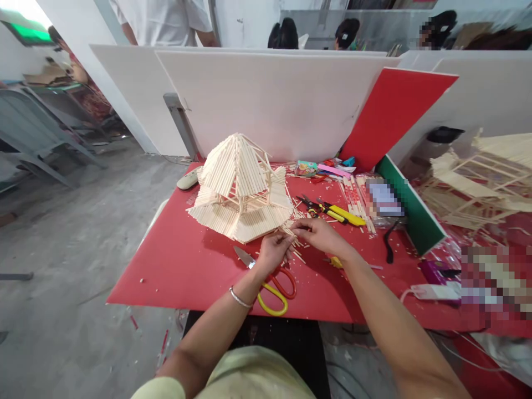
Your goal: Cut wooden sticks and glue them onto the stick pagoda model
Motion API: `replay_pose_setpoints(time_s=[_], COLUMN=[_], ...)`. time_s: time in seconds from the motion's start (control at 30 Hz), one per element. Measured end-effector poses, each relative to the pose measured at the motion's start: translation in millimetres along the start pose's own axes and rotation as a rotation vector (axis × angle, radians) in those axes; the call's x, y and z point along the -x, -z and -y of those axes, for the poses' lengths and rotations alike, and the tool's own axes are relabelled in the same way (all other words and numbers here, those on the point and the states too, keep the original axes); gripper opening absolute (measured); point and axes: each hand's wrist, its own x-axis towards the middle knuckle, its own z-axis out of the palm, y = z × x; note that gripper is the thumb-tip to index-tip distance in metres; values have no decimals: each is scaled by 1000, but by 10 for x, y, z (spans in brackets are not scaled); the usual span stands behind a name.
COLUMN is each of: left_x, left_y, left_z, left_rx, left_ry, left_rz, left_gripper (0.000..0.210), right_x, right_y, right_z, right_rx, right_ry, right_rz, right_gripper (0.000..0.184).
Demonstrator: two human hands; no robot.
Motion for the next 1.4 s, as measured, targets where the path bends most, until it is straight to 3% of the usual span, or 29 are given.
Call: replay_pose_setpoints(time_s=[0.23,0.5,0.97,1.17,1.27,1.4], left_x=[34,57,41,49,51,63], left_y=[-1,-4,10,-26,-33,-33], left_z=[-39,-84,-2,-43,-62,-67], left_rx=[124,138,96,161,189,149], left_ry=[6,40,71,28,16,66], left_rz=[39,38,9,43,41,53], left_gripper=[38,38,38,36,33,31], right_x=[93,199,114,-40,-100,-123], right_y=[125,570,491,460,437,438], right_z=[-8,-231,-421,-555,-636,-694], right_rx=[60,206,534,713,741,780], right_ry=[-51,-184,-331,-471,-479,-492], right_rz=[-137,-306,-129,-101,-44,-52], right_gripper=[38,36,29,42,51,51])
